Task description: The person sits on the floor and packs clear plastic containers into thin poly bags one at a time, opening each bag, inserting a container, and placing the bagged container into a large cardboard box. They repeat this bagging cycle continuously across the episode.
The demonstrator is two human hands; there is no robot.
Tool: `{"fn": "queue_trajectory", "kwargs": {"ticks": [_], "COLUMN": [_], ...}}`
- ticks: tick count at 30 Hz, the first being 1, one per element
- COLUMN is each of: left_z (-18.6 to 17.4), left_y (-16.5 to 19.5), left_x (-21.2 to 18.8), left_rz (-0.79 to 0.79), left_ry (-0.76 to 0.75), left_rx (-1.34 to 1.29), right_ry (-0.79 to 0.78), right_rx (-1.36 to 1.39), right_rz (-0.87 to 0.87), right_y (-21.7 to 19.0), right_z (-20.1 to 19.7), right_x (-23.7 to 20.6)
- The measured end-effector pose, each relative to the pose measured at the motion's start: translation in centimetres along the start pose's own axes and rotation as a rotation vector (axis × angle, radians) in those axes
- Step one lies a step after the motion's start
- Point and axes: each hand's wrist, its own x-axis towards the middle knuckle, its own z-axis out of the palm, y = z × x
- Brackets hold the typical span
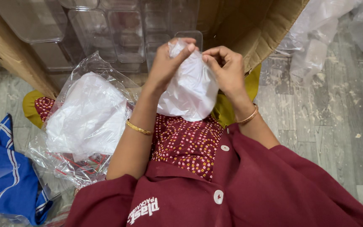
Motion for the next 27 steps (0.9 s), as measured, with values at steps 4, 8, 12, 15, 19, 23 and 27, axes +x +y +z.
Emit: {"fn": "queue_trajectory", "kwargs": {"ticks": [4, 8, 12, 15, 19, 23, 27], "left_z": [-0.3, -0.4, -1.5, -3.3, -5.6, -4.6, -2.2], "left_y": [-0.6, -1.7, -2.3, -2.4, -2.4, -2.3, -1.6], "left_x": [-0.1, 0.2, -0.1, 0.0, 0.4, 2.1, 2.8], "left_rz": [-0.069, -0.118, -0.235, -0.335, -0.386, -0.093, 0.009], "left_ry": [-0.051, 0.010, -0.062, 0.051, 0.211, 0.087, 0.302], "left_rx": [-0.103, -0.138, -0.268, -0.310, -0.047, 0.582, 1.063], "right_ry": [-0.024, -0.013, -0.088, -0.346, -0.377, -0.202, -0.049], "right_rx": [-0.064, 0.026, 0.575, 0.865, 1.263, 0.981, -0.134], "right_rz": [-0.030, -0.080, 0.083, 0.319, 0.122, 0.049, -0.315], "right_y": [0.2, 1.3, 2.9, 4.3, 5.8, 6.8, 7.1], "right_z": [0.0, 0.5, 0.0, -1.7, -3.1, -1.9, 0.3], "right_x": [-0.1, 0.5, 1.5, 1.7, 2.3, 6.3, 9.6]}}
